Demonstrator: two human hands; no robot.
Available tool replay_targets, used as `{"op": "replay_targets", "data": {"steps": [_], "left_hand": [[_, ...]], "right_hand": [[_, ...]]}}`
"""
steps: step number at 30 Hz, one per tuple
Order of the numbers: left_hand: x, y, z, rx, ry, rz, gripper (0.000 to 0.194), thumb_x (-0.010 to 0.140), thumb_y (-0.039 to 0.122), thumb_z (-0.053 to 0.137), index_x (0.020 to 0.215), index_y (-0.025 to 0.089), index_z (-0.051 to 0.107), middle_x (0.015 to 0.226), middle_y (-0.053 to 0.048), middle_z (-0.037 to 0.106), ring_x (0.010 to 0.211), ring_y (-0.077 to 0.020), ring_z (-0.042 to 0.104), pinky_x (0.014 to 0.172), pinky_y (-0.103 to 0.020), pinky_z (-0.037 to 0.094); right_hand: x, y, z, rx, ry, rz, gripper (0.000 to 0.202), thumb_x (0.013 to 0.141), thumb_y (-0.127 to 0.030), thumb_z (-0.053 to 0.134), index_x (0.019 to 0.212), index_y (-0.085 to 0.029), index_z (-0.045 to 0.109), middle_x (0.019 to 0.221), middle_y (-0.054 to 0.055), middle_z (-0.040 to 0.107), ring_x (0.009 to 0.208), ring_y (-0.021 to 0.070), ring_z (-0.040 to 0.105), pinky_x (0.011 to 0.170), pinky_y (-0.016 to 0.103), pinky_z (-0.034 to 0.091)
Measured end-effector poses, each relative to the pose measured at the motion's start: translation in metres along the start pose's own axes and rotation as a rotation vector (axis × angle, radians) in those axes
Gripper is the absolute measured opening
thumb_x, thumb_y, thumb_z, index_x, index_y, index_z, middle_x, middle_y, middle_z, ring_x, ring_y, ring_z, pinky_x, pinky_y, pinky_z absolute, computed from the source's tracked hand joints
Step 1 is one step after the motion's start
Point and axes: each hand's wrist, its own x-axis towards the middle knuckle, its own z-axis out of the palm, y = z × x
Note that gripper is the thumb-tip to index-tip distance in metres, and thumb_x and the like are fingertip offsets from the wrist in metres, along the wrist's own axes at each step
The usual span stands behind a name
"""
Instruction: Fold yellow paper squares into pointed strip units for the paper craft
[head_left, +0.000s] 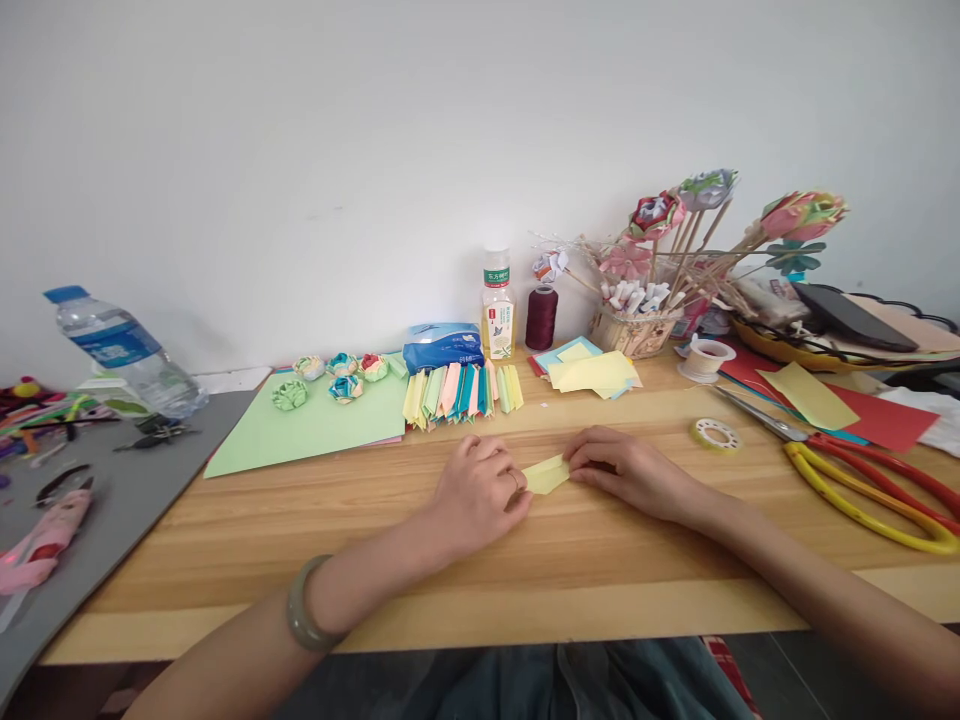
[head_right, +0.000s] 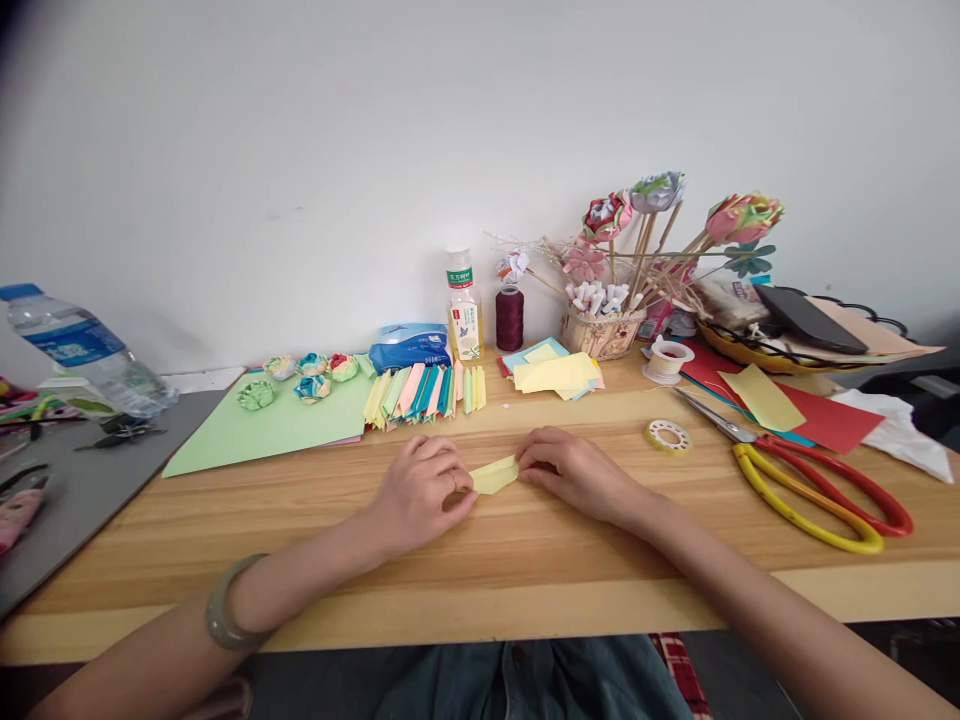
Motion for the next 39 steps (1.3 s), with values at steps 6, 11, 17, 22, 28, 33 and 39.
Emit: {"op": "replay_targets", "data": {"steps": [6,11,17,22,28,33,39], "left_hand": [[0.003,0.009,0.002,-0.062,0.038,-0.177,0.009,0.076,0.016,0.059,0.070,0.019,0.065,0.074,-0.001,0.066,0.084,-0.0192,0.055,0.079,-0.036,0.041],[0.005,0.011,-0.001,-0.196,-0.019,-0.342,0.010,0.076,0.017,0.062,0.068,0.021,0.065,0.076,0.001,0.068,0.086,-0.0207,0.054,0.079,-0.038,0.040],[0.007,0.009,0.000,-0.226,-0.027,-0.407,0.013,0.078,0.020,0.063,0.065,0.021,0.065,0.074,0.002,0.068,0.084,-0.0204,0.054,0.077,-0.038,0.039],[0.008,0.010,0.000,-0.223,-0.040,-0.428,0.013,0.077,0.020,0.065,0.064,0.020,0.063,0.073,0.002,0.067,0.084,-0.0207,0.053,0.077,-0.038,0.039],[0.010,0.011,0.003,-0.189,-0.049,-0.417,0.014,0.073,0.016,0.064,0.061,0.019,0.059,0.070,0.001,0.064,0.083,-0.0210,0.053,0.078,-0.038,0.040],[0.010,0.011,0.002,-0.159,-0.057,-0.385,0.006,0.074,0.016,0.063,0.072,0.019,0.059,0.081,-0.001,0.062,0.088,-0.0219,0.052,0.078,-0.039,0.044],[0.002,0.004,0.005,-0.139,-0.025,-0.008,0.017,0.091,0.016,0.048,0.095,0.018,0.064,0.102,-0.002,0.067,0.105,-0.0186,0.054,0.093,-0.036,0.044]], "right_hand": [[0.004,-0.005,0.001,0.000,-0.005,0.060,0.023,0.089,-0.029,0.045,0.076,-0.018,0.061,0.089,0.007,0.062,0.080,0.0172,0.059,0.074,0.030,0.046],[0.008,-0.008,0.003,-0.009,-0.007,0.124,0.022,0.086,-0.027,0.047,0.072,-0.017,0.060,0.085,0.006,0.061,0.072,0.0155,0.058,0.067,0.028,0.044],[0.011,-0.009,0.002,-0.036,-0.029,0.159,0.022,0.085,-0.025,0.046,0.071,-0.017,0.061,0.084,0.005,0.061,0.071,0.0150,0.058,0.068,0.027,0.044],[0.014,-0.012,0.000,-0.078,-0.055,0.178,0.020,0.084,-0.022,0.046,0.070,-0.017,0.060,0.082,0.005,0.060,0.071,0.0152,0.057,0.066,0.026,0.043],[0.018,-0.016,0.000,-0.173,-0.066,0.225,0.018,0.081,-0.019,0.047,0.065,-0.018,0.056,0.076,0.004,0.060,0.063,0.0139,0.055,0.060,0.025,0.041],[0.017,-0.018,0.004,-0.261,-0.046,0.229,0.016,0.081,-0.017,0.047,0.067,-0.018,0.055,0.077,0.004,0.058,0.063,0.0141,0.054,0.060,0.025,0.039],[0.015,-0.019,0.006,-0.325,-0.028,0.204,0.016,0.084,-0.014,0.045,0.071,-0.018,0.053,0.081,0.005,0.056,0.067,0.0148,0.053,0.062,0.026,0.039]]}}
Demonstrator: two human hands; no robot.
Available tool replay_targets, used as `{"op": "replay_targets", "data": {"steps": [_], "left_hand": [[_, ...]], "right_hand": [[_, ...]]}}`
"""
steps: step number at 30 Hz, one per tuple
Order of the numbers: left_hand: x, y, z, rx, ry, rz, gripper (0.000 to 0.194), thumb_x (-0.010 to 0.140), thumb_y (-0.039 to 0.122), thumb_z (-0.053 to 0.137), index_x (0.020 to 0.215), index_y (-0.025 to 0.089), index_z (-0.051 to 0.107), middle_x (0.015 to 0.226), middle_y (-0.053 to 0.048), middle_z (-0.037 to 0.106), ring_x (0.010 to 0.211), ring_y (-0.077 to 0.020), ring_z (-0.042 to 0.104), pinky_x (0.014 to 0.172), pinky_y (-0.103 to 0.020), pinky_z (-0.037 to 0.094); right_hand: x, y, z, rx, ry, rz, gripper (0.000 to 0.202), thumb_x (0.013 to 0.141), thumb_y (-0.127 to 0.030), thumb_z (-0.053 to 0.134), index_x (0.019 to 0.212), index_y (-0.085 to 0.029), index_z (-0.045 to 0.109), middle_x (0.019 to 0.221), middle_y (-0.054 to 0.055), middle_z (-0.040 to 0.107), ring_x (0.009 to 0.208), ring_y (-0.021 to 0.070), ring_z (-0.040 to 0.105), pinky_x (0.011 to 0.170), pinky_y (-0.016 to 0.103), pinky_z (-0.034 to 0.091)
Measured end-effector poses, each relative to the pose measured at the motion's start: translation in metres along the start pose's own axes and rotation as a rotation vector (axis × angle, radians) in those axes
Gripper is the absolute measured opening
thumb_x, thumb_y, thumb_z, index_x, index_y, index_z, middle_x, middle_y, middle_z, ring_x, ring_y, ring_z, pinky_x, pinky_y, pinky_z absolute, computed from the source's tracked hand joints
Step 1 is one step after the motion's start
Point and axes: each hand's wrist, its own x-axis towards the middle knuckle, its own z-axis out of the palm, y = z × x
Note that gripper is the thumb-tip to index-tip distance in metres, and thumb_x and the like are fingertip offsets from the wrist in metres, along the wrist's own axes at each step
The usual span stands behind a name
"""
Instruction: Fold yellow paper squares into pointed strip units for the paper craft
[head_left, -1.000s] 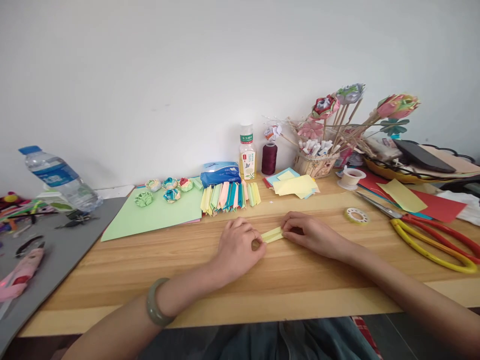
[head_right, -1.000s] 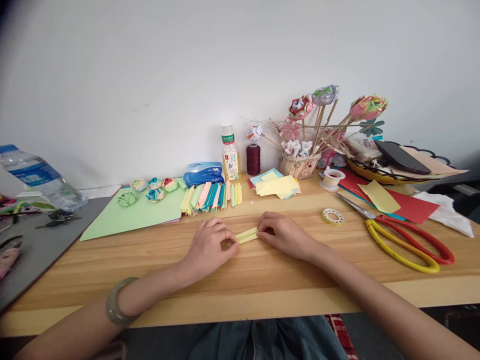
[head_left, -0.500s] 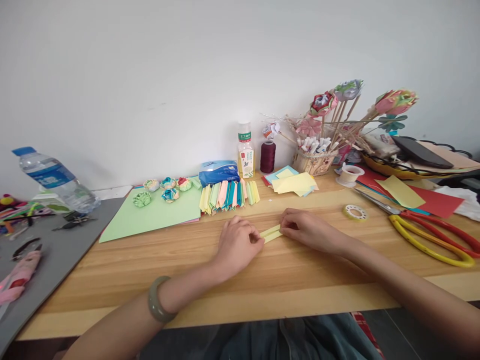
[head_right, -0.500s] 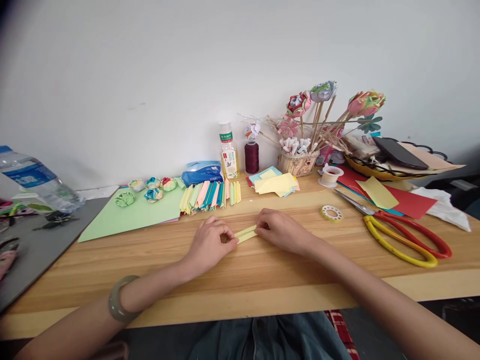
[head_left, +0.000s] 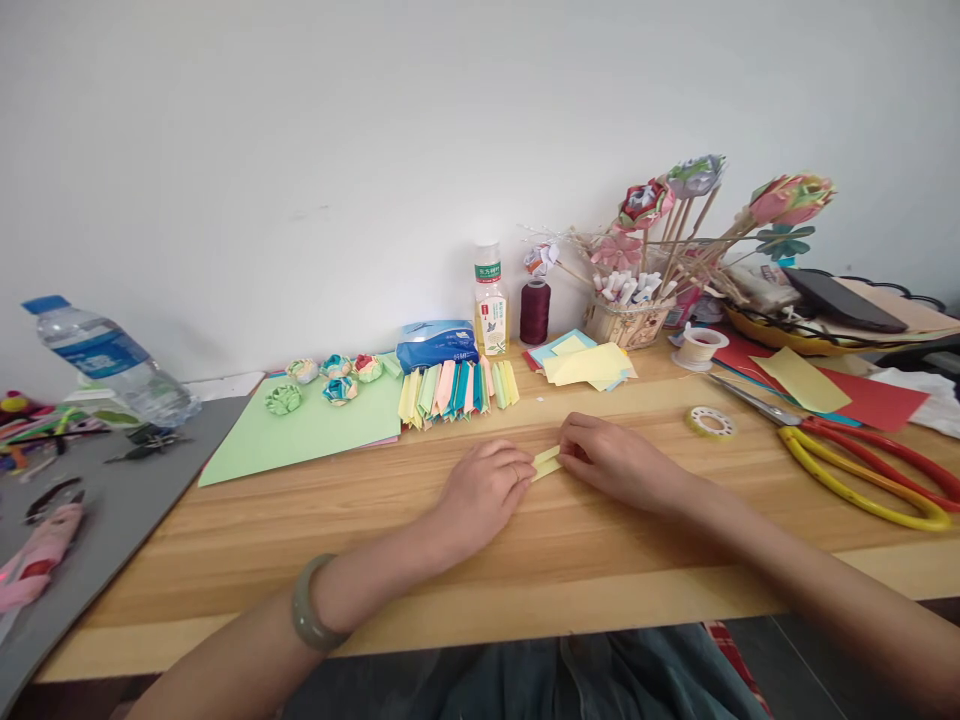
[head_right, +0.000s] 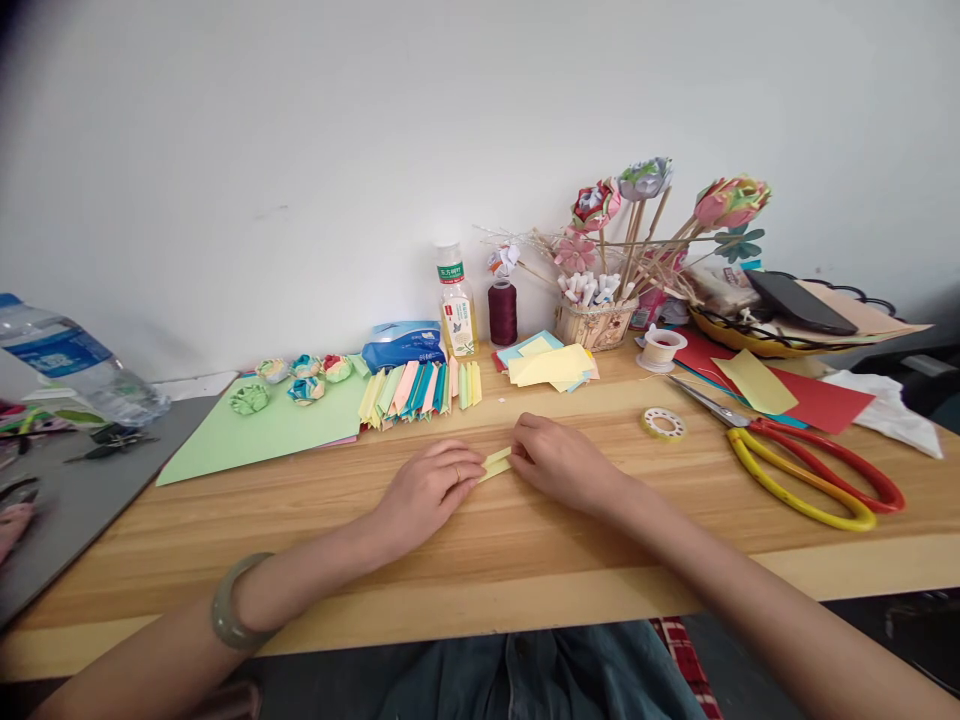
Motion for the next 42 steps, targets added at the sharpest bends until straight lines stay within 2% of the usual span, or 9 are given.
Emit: {"op": "replay_targets", "data": {"steps": [3,6,9,15,19,22,30,36,42], "left_hand": [[-0.009,0.000,0.005,0.167,0.014,0.149,0.027,0.095,0.018,0.038,0.105,0.014,0.063,0.105,-0.007,0.068,0.111,-0.0229,0.055,0.096,-0.043,0.043],[-0.017,0.006,0.010,0.302,0.000,0.249,0.031,0.096,0.018,0.035,0.113,0.008,0.059,0.114,-0.015,0.064,0.110,-0.0240,0.057,0.092,-0.040,0.046],[-0.022,0.013,0.012,0.369,-0.013,0.229,0.034,0.096,0.018,0.032,0.113,0.006,0.059,0.117,-0.016,0.062,0.111,-0.0248,0.057,0.094,-0.039,0.046],[-0.025,0.015,0.016,0.344,-0.026,0.177,0.035,0.093,0.013,0.032,0.117,0.004,0.056,0.120,-0.015,0.061,0.113,-0.0243,0.056,0.097,-0.037,0.045],[-0.023,0.012,0.012,0.333,-0.069,0.201,0.036,0.087,0.006,0.034,0.116,0.004,0.056,0.120,-0.015,0.060,0.112,-0.0246,0.056,0.096,-0.037,0.046],[-0.022,0.011,0.009,0.353,-0.061,0.234,0.036,0.085,0.006,0.035,0.114,0.003,0.058,0.119,-0.015,0.061,0.110,-0.0256,0.057,0.095,-0.037,0.047],[-0.023,0.012,0.007,0.447,-0.145,0.261,0.036,0.087,0.006,0.037,0.119,0.002,0.054,0.123,-0.018,0.057,0.116,-0.0261,0.053,0.098,-0.037,0.042],[-0.023,0.011,0.005,0.510,-0.074,0.298,0.036,0.090,0.006,0.033,0.118,0.004,0.055,0.119,-0.014,0.061,0.111,-0.0229,0.057,0.095,-0.032,0.045],[-0.023,0.008,0.006,0.508,-0.057,0.308,0.033,0.092,0.007,0.033,0.113,0.005,0.058,0.117,-0.014,0.063,0.109,-0.0218,0.059,0.093,-0.031,0.046]], "right_hand": [[0.000,0.000,-0.002,-0.017,-0.002,-0.001,0.016,0.086,-0.015,0.043,0.073,-0.018,0.053,0.083,0.005,0.056,0.068,0.0153,0.054,0.062,0.026,0.040],[0.000,0.002,-0.003,-0.028,-0.018,-0.004,0.016,0.087,-0.015,0.042,0.075,-0.018,0.052,0.085,0.006,0.056,0.071,0.0156,0.055,0.063,0.026,0.041],[-0.001,0.004,-0.005,-0.045,-0.043,-0.013,0.016,0.088,-0.016,0.042,0.075,-0.018,0.052,0.087,0.006,0.056,0.073,0.0162,0.056,0.064,0.026,0.042],[-0.001,0.003,-0.009,-0.102,-0.083,-0.020,0.015,0.090,-0.020,0.042,0.078,-0.018,0.051,0.088,0.006,0.057,0.074,0.0179,0.057,0.062,0.028,0.041],[0.000,0.000,-0.012,-0.139,-0.102,-0.013,0.015,0.090,-0.019,0.041,0.077,-0.018,0.050,0.089,0.007,0.057,0.076,0.0186,0.057,0.064,0.029,0.040],[0.001,-0.001,-0.013,-0.159,-0.111,-0.008,0.015,0.090,-0.018,0.042,0.077,-0.018,0.051,0.089,0.007,0.058,0.076,0.0186,0.057,0.064,0.029,0.040],[0.004,-0.005,-0.012,-0.205,-0.098,0.008,0.016,0.088,-0.015,0.042,0.077,-0.017,0.053,0.088,0.008,0.059,0.079,0.0194,0.056,0.065,0.029,0.039],[0.003,-0.002,-0.010,-0.200,-0.104,-0.004,0.018,0.090,-0.016,0.041,0.077,-0.016,0.053,0.089,0.008,0.058,0.081,0.0191,0.056,0.067,0.029,0.040],[0.002,-0.002,-0.008,-0.196,-0.092,-0.008,0.017,0.089,-0.016,0.041,0.079,-0.016,0.054,0.089,0.008,0.057,0.081,0.0195,0.055,0.069,0.030,0.042]]}}
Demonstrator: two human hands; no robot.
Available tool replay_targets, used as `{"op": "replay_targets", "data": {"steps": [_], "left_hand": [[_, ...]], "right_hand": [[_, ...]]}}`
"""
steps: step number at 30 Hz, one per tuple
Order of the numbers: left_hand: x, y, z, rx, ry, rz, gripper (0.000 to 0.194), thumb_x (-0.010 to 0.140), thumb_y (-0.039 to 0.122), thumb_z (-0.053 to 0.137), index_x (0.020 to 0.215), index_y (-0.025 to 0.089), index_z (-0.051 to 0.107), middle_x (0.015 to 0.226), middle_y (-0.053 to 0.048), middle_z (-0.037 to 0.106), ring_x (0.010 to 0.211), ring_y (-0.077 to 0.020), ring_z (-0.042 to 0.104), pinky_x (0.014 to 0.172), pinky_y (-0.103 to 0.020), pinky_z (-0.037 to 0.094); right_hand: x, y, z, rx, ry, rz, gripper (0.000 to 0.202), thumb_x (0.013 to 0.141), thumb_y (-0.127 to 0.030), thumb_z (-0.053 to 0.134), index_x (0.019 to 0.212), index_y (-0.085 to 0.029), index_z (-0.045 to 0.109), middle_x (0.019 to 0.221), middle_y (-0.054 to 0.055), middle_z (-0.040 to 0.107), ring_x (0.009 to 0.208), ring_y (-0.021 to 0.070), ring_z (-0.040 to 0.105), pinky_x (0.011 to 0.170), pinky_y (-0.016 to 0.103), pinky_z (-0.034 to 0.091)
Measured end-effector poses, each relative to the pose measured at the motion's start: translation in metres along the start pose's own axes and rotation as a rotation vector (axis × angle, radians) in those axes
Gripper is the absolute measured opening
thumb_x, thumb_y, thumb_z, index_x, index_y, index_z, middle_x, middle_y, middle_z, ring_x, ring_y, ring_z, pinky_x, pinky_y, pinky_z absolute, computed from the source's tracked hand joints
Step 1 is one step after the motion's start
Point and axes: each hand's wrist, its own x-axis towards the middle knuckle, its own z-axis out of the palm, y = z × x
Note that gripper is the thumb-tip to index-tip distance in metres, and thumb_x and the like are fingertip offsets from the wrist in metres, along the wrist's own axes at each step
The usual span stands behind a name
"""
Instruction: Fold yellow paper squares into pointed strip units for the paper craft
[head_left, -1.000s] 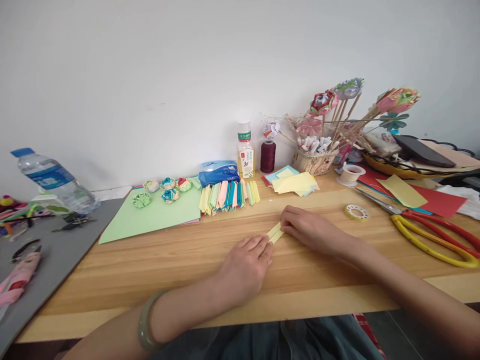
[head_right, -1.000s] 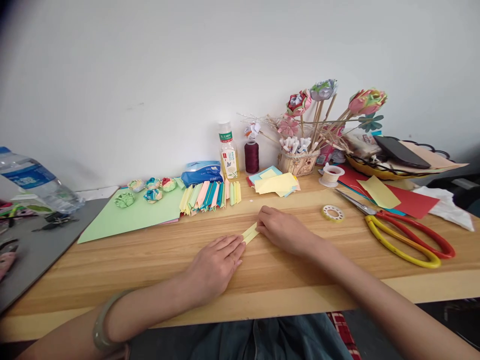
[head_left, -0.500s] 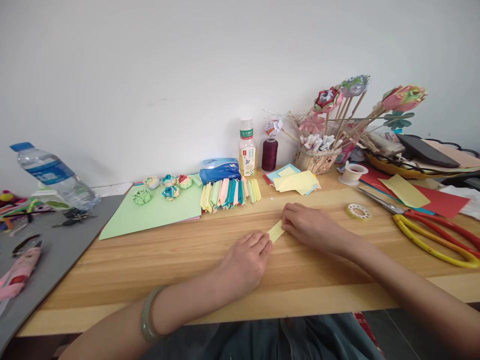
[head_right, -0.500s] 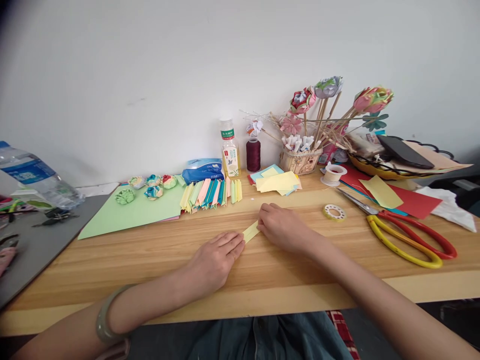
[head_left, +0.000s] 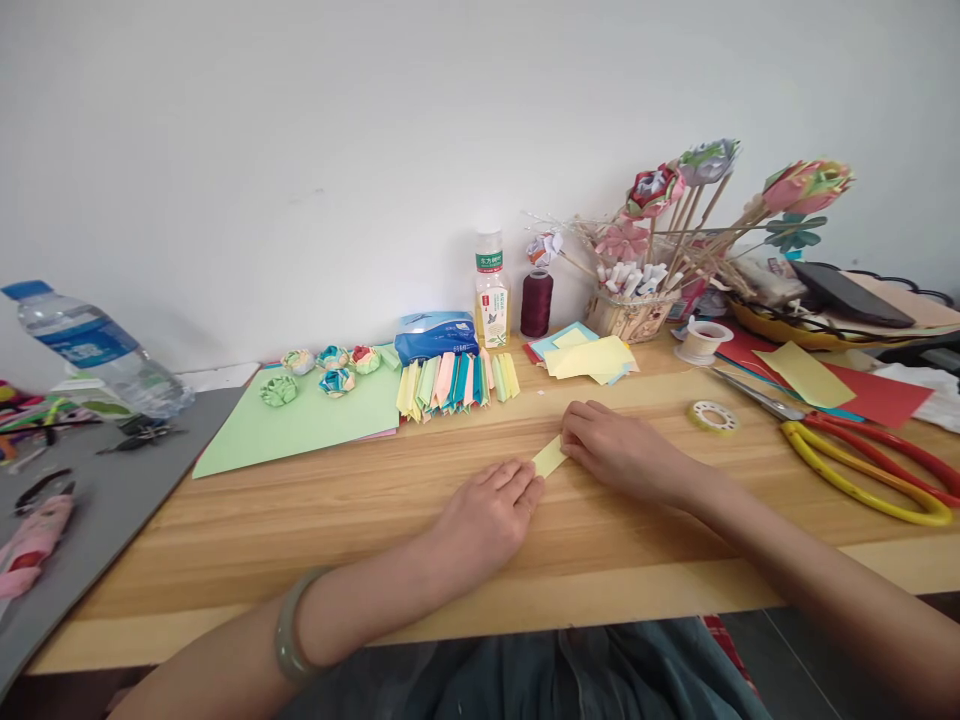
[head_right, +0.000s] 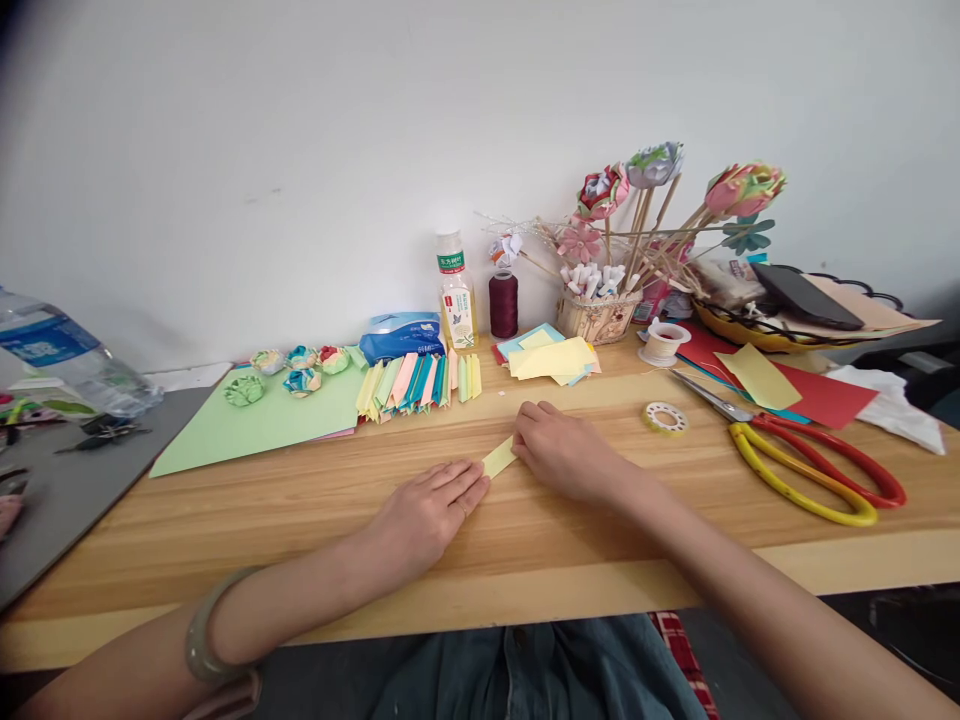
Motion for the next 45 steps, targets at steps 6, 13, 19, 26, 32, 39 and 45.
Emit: {"op": "replay_targets", "data": {"steps": [6,13,19,26,32,39,45], "left_hand": [[-0.001,-0.001,0.003,-0.034,-0.016,-0.003,0.033,0.093,0.008,0.033,0.114,0.006,0.058,0.119,-0.013,0.061,0.111,-0.0220,0.058,0.094,-0.032,0.046],[-0.002,-0.001,0.007,-0.098,-0.040,-0.005,0.032,0.091,0.007,0.036,0.117,0.006,0.055,0.122,-0.016,0.059,0.117,-0.0231,0.054,0.098,-0.036,0.043],[0.000,0.000,0.004,-0.070,-0.042,-0.010,0.033,0.091,0.008,0.035,0.118,0.006,0.055,0.122,-0.015,0.059,0.116,-0.0223,0.054,0.098,-0.035,0.042],[0.002,-0.003,-0.006,-0.100,-0.151,-0.034,0.036,0.092,0.012,0.033,0.121,0.008,0.055,0.126,-0.012,0.056,0.118,-0.0211,0.052,0.100,-0.032,0.039],[0.001,-0.010,-0.011,-0.241,-0.251,-0.070,0.039,0.086,0.009,0.040,0.122,0.012,0.056,0.130,-0.009,0.054,0.124,-0.0249,0.046,0.104,-0.038,0.035],[0.000,-0.017,-0.018,-0.354,-0.255,-0.089,0.045,0.078,0.001,0.044,0.118,0.016,0.059,0.128,-0.004,0.056,0.128,-0.0289,0.039,0.105,-0.049,0.032],[-0.004,-0.028,-0.010,-0.448,-0.167,-0.084,0.052,0.076,-0.004,0.043,0.114,0.027,0.061,0.126,0.002,0.058,0.131,-0.0211,0.035,0.108,-0.048,0.026]], "right_hand": [[-0.001,-0.002,0.003,0.023,0.023,0.010,0.017,0.089,-0.016,0.040,0.078,-0.017,0.053,0.090,0.009,0.058,0.081,0.0205,0.055,0.070,0.032,0.044],[-0.013,0.017,0.012,0.050,0.160,0.085,0.015,0.089,-0.019,0.042,0.093,-0.012,0.056,0.099,0.014,0.059,0.090,0.0249,0.057,0.074,0.038,0.049],[-0.038,-0.001,0.018,0.051,0.161,-0.306,0.047,0.096,-0.038,0.034,0.135,-0.012,0.040,0.139,0.013,0.045,0.130,0.0252,0.037,0.106,0.049,0.030],[-0.041,-0.002,0.022,0.024,-0.017,-0.313,0.055,0.096,-0.043,0.029,0.140,-0.010,0.033,0.144,0.012,0.033,0.133,0.0251,0.030,0.107,0.054,0.026],[-0.043,0.020,0.024,0.054,-0.001,-0.254,0.051,0.095,-0.040,0.031,0.142,-0.018,0.028,0.145,0.008,0.032,0.134,0.0247,0.028,0.108,0.058,0.020],[-0.043,0.021,0.018,0.142,-0.008,-0.248,0.046,0.096,-0.037,0.033,0.140,-0.023,0.033,0.143,0.006,0.037,0.133,0.0237,0.030,0.107,0.056,0.023],[-0.036,0.020,0.013,0.033,0.243,-0.318,0.038,0.093,-0.028,0.042,0.128,-0.017,0.050,0.132,0.011,0.053,0.123,0.0250,0.045,0.102,0.049,0.033]]}}
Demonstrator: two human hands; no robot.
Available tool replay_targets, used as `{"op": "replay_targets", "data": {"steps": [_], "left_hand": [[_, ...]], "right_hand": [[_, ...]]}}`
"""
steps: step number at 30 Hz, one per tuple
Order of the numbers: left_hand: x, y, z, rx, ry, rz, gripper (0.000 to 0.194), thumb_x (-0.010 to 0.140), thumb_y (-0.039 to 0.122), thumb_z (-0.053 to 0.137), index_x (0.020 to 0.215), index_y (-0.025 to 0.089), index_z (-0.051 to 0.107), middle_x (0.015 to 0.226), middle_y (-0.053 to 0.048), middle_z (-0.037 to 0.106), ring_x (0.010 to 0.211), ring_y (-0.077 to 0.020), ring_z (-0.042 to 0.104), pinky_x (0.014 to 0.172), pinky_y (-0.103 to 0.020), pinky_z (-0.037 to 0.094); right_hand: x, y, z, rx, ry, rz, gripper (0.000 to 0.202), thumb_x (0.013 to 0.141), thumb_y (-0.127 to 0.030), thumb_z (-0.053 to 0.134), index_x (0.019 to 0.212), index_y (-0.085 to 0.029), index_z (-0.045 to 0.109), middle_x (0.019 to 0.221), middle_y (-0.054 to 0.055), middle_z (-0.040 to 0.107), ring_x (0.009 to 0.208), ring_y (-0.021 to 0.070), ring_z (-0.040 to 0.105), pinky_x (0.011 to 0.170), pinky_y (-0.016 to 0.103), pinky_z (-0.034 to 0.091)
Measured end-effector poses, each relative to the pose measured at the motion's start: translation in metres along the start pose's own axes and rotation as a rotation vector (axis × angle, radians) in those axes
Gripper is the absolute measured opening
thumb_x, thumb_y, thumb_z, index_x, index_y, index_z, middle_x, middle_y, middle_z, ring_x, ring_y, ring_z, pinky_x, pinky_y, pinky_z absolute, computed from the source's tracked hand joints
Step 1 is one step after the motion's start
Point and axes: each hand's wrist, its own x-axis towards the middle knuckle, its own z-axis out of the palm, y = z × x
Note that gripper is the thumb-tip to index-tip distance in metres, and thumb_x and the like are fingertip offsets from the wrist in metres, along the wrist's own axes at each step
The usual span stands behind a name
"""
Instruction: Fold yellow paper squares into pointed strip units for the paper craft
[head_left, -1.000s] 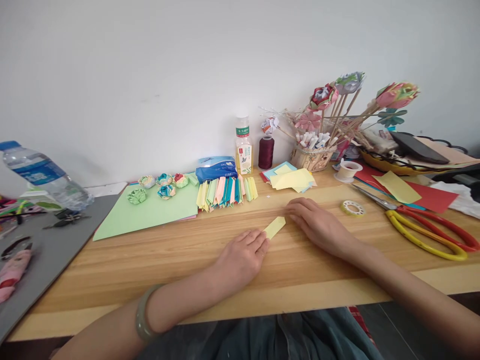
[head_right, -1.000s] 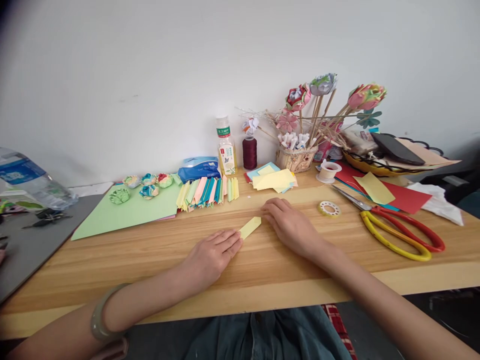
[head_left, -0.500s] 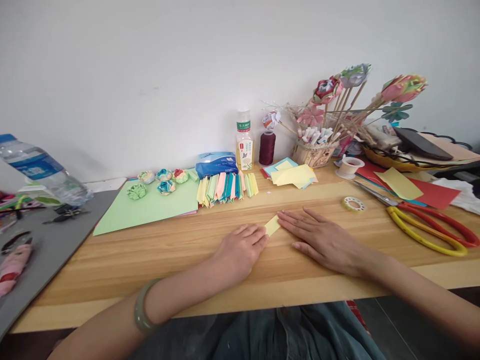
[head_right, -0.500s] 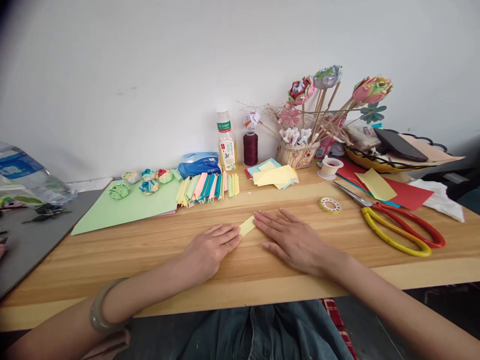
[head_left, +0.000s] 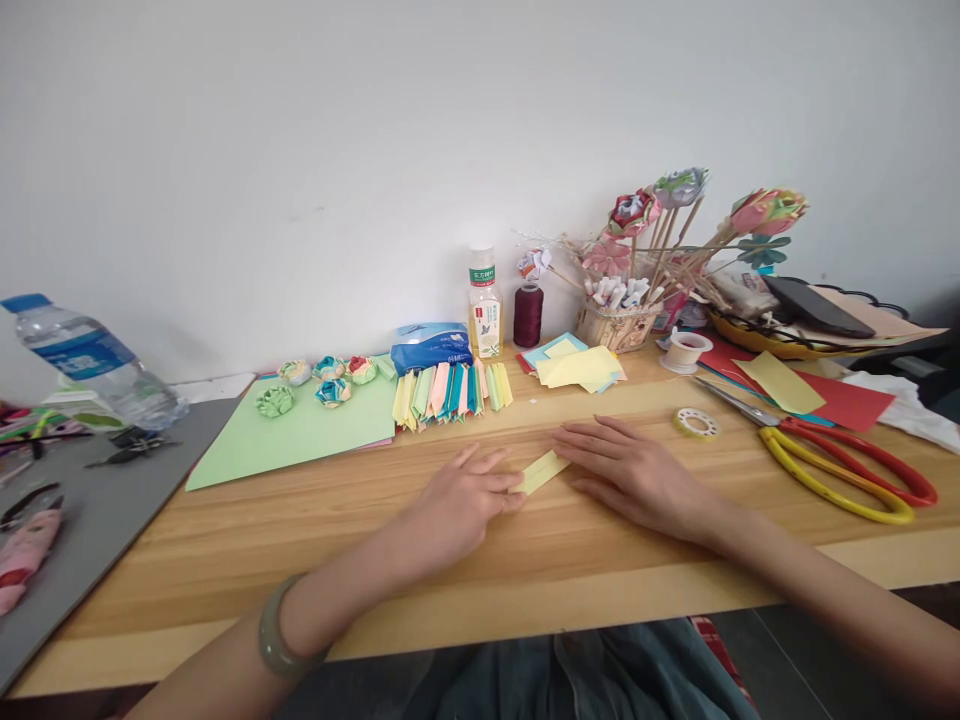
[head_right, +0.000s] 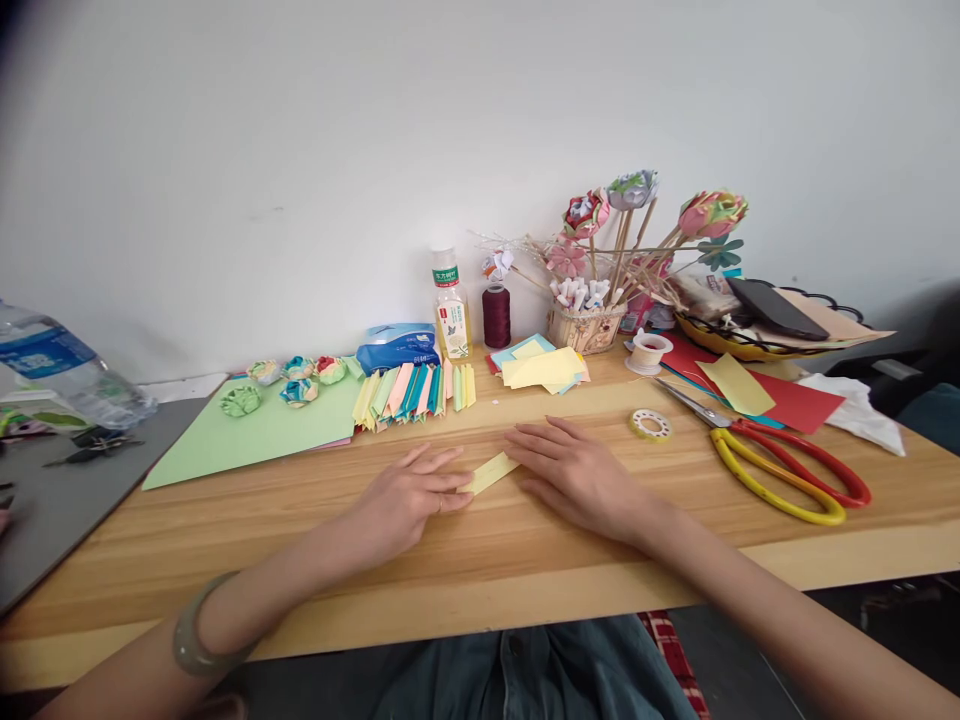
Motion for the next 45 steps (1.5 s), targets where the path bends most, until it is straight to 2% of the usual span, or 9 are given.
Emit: {"op": "replay_targets", "data": {"steps": [2,5,8,14,18,25,31,36,45], "left_hand": [[0.000,-0.005,0.001,-0.007,0.033,0.011,0.049,0.078,-0.003,0.044,0.111,0.028,0.063,0.126,0.002,0.058,0.131,-0.0206,0.036,0.107,-0.047,0.028],[0.002,-0.007,0.001,-0.009,0.131,0.024,0.042,0.079,-0.002,0.043,0.099,0.024,0.068,0.120,0.001,0.062,0.125,-0.0219,0.043,0.103,-0.045,0.034],[0.006,-0.005,0.000,-0.027,0.228,0.047,0.035,0.082,0.000,0.042,0.089,0.019,0.070,0.100,-0.001,0.069,0.111,-0.0205,0.052,0.096,-0.038,0.041],[0.018,0.006,0.002,0.137,0.251,0.062,0.019,0.089,0.024,0.052,0.082,0.015,0.067,0.080,-0.004,0.067,0.097,-0.0219,0.056,0.091,-0.038,0.043],[0.025,0.012,0.005,0.118,0.242,-0.028,0.022,0.089,0.020,0.051,0.073,0.015,0.066,0.071,-0.005,0.065,0.084,-0.0207,0.056,0.077,-0.034,0.048],[0.031,0.015,0.001,-0.211,0.188,-0.445,0.011,0.083,0.017,0.056,0.075,0.019,0.063,0.073,-0.001,0.064,0.083,-0.0193,0.057,0.070,-0.031,0.047],[0.036,0.014,0.003,-0.258,0.182,-0.507,0.012,0.083,0.012,0.053,0.077,0.019,0.060,0.076,0.001,0.063,0.082,-0.0173,0.057,0.070,-0.030,0.046],[0.037,0.014,0.004,-0.259,0.178,-0.535,0.010,0.082,0.014,0.056,0.075,0.020,0.060,0.071,0.001,0.064,0.084,-0.0202,0.054,0.076,-0.035,0.042],[0.037,0.012,0.005,-0.295,0.156,-0.540,0.006,0.078,0.018,0.063,0.072,0.021,0.063,0.072,0.002,0.064,0.085,-0.0197,0.053,0.079,-0.036,0.039]], "right_hand": [[0.005,-0.004,0.000,-0.051,0.031,-0.086,0.033,0.093,-0.023,0.041,0.122,-0.015,0.055,0.123,0.012,0.060,0.114,0.0246,0.051,0.095,0.044,0.040],[0.012,-0.010,-0.001,-0.106,-0.043,-0.202,0.027,0.095,-0.018,0.037,0.105,-0.016,0.062,0.103,0.011,0.066,0.095,0.0221,0.057,0.080,0.037,0.046],[0.017,-0.014,-0.002,-0.198,-0.102,-0.254,0.029,0.095,-0.014,0.033,0.094,-0.013,0.063,0.090,0.010,0.064,0.081,0.0210,0.055,0.070,0.034,0.044],[0.024,-0.014,-0.005,-0.248,-0.126,-0.318,0.033,0.096,-0.012,0.029,0.085,-0.014,0.061,0.079,0.007,0.060,0.071,0.0185,0.049,0.062,0.031,0.037],[0.030,-0.011,-0.005,-0.027,-0.149,-0.208,0.033,0.095,-0.014,0.030,0.081,-0.014,0.061,0.079,0.008,0.059,0.074,0.0194,0.050,0.063,0.031,0.037],[0.037,-0.002,0.001,0.232,-0.128,-0.001,0.021,0.092,-0.017,0.039,0.088,-0.016,0.060,0.084,0.006,0.060,0.079,0.0156,0.055,0.070,0.027,0.043],[0.044,-0.002,0.006,0.307,-0.136,0.141,0.015,0.087,-0.016,0.047,0.090,-0.015,0.062,0.085,0.006,0.065,0.078,0.0164,0.059,0.069,0.026,0.044],[0.048,-0.004,0.009,0.317,-0.131,0.226,0.010,0.084,-0.017,0.051,0.083,-0.016,0.061,0.081,0.006,0.065,0.072,0.0168,0.058,0.064,0.026,0.043],[0.042,0.000,0.014,0.364,-0.086,0.181,0.010,0.087,-0.020,0.050,0.084,-0.016,0.058,0.082,0.005,0.062,0.075,0.0166,0.056,0.067,0.026,0.043]]}}
